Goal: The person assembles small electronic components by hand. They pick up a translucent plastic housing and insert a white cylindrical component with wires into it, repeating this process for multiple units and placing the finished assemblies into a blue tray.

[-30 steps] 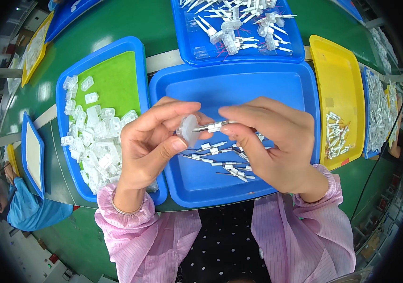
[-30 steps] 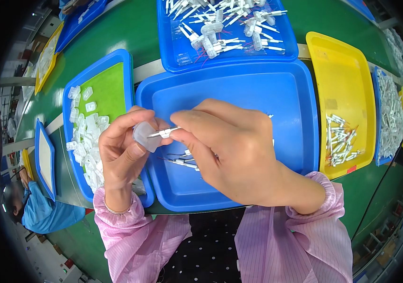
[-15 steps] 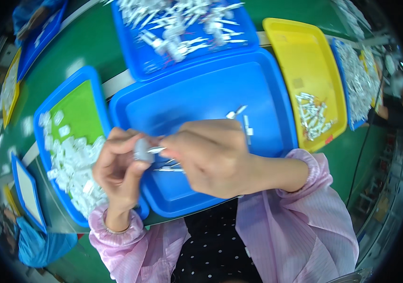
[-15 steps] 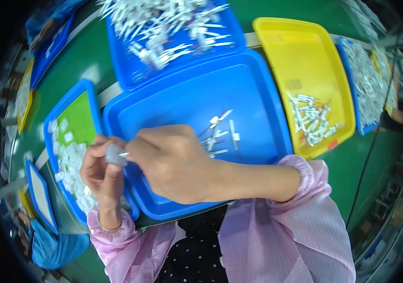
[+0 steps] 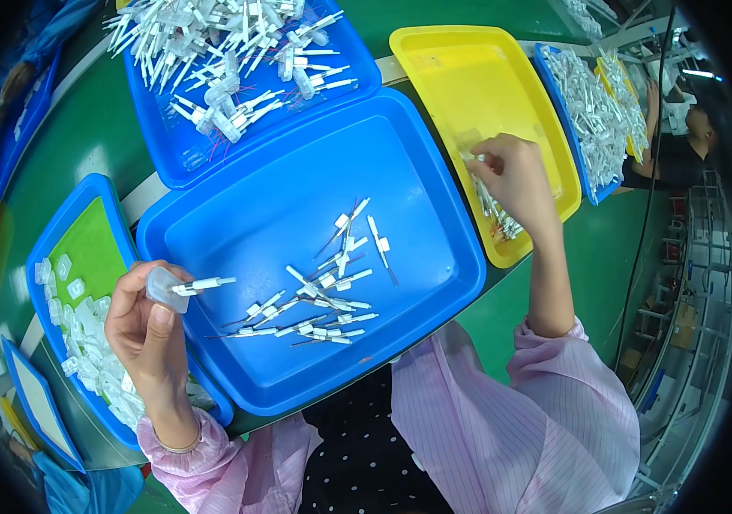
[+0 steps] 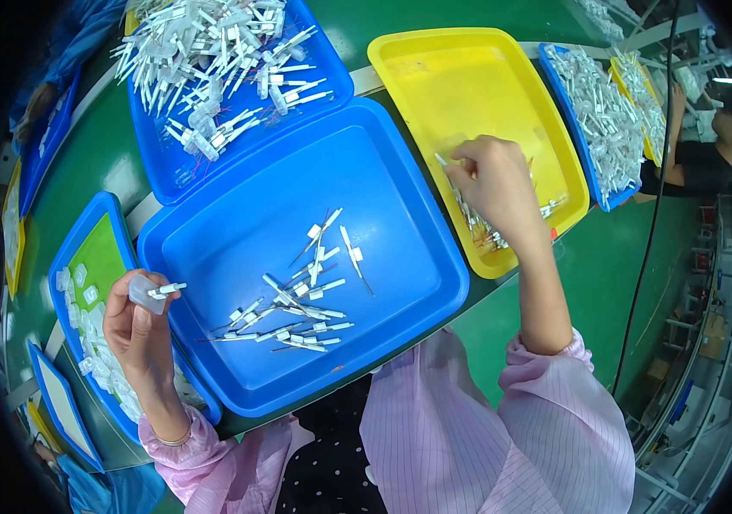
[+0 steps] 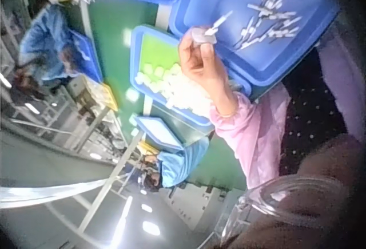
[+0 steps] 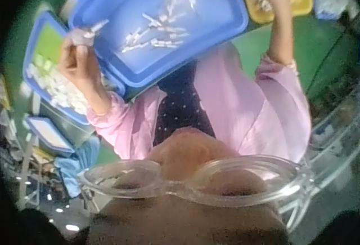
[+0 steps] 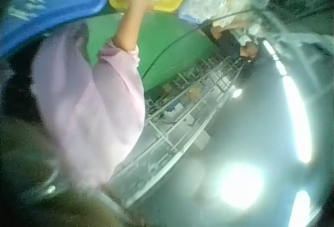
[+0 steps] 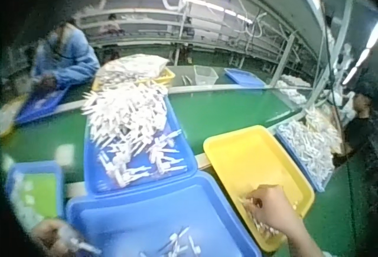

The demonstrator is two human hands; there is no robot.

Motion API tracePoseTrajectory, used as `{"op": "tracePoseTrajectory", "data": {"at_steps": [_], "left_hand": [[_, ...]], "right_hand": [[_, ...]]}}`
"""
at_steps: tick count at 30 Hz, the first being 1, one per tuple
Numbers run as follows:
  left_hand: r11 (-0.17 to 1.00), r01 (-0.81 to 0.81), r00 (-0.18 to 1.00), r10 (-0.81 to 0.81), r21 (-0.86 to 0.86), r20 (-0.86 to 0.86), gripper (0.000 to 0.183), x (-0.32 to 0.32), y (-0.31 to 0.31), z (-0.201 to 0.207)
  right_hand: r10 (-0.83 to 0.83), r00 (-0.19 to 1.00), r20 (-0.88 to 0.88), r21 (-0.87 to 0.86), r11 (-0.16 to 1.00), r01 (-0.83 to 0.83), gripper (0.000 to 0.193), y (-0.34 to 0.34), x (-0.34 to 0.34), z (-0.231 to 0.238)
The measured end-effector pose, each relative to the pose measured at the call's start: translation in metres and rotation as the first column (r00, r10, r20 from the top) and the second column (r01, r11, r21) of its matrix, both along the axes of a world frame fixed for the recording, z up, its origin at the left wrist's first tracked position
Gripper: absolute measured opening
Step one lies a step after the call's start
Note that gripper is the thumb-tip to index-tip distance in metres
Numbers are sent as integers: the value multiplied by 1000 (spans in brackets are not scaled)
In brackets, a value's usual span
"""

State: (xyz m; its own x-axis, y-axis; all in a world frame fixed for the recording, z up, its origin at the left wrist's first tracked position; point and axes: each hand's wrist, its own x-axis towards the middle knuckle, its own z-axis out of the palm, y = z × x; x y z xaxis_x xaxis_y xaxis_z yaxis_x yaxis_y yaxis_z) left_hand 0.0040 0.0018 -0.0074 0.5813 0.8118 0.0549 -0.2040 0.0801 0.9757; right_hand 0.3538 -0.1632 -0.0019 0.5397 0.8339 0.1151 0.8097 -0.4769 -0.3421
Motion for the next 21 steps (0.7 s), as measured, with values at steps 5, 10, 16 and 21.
{"op": "tracePoseTrajectory", "data": {"at_steps": [5, 10, 16, 21], "left_hand": [[999, -16, 1000, 15, -33, -21, 38, 1, 0, -5], [968, 82, 989, -49, -235, 141, 34, 10, -2, -1], [886, 209, 936, -58, -414, 347, 36, 10, -2, -9], [876, 276, 898, -89, -395, 431, 37, 4, -3, -10]], "right_hand": [[-28, 998, -65, -41, 999, 25, 9, 6, 16, -17], [-106, 969, -221, 334, 926, 177, 7, 22, -11, 16], [600, 297, -742, 641, 766, 52, 15, 59, -126, 40], [605, 130, -786, 612, 791, 16, 15, 76, -158, 30]]}}
